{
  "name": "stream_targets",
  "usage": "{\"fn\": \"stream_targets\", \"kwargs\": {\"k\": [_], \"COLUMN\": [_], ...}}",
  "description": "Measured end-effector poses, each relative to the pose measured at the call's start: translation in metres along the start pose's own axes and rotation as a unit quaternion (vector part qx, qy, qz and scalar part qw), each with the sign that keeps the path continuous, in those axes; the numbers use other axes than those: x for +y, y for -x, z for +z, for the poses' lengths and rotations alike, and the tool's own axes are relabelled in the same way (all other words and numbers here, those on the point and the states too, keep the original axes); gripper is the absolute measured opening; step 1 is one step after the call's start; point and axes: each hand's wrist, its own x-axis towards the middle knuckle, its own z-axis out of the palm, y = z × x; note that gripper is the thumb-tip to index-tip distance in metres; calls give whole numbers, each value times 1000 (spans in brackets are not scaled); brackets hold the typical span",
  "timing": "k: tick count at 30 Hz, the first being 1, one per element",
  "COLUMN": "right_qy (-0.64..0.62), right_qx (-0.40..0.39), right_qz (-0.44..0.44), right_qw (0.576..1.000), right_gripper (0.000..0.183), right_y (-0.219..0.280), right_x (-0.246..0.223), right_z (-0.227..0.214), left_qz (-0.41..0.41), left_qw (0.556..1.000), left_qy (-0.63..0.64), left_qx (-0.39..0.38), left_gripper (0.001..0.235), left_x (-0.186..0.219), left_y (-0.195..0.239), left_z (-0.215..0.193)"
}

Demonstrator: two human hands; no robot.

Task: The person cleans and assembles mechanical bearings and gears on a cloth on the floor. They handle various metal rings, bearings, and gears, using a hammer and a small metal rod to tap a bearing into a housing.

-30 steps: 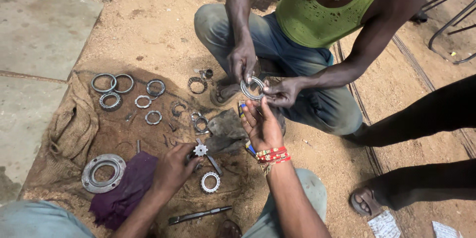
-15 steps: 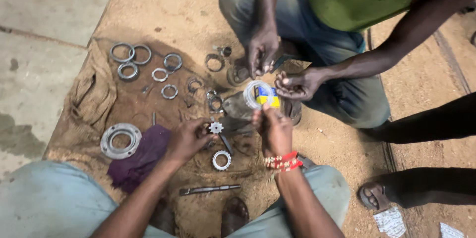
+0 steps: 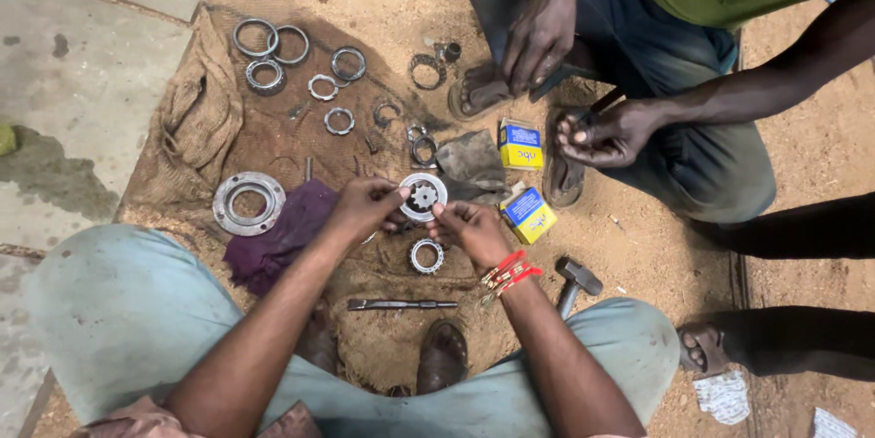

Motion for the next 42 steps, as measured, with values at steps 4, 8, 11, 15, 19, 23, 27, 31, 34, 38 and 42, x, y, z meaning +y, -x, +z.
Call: {"fn": "stream_targets", "kwargs": {"k": [4,8,11,15,19,23,27,31,34,38,42], "right_qy": [25,77,134,433,454,455,413,406,459,475,426], "right_qx": [17,-10,15,45,86,89,70,103,116,124,135], "right_qz": [46,46,87,16,-52,-63,-155,-287,-352,-375,-319], "right_qw": [999,996,987,900,886,884,895,861,807,786,836], "right_gripper": [29,29,32,36,52,65,76,71,54,45,47], "right_y": [2,-7,-10,-8,-1,11,22,33,29,15,-2], "right_x": [-1,6,18,12,-9,-32,-52,-65,-66,-70,-81], "right_z": [-8,-17,-13,-7,3,20,39,56,63,57,45], "left_qz": [-44,-50,12,-60,-60,-48,-29,-23,73,106,188], "left_qw": [999,997,987,900,895,899,890,857,815,848,857], "left_qy": [17,-47,-154,-409,-423,-419,-446,-514,-574,-519,-471], "left_qx": [-5,25,46,139,129,115,83,25,-15,-8,94], "left_gripper": [30,28,25,36,39,36,34,50,76,80,75], "left_x": [-2,-10,-24,-28,-17,-5,-10,-31,-53,-82,-111], "left_y": [-5,-12,-14,-11,-6,-1,-1,-15,-22,-44,-40], "left_z": [1,0,-2,-7,-13,-10,-8,-8,-5,-11,-3]}}
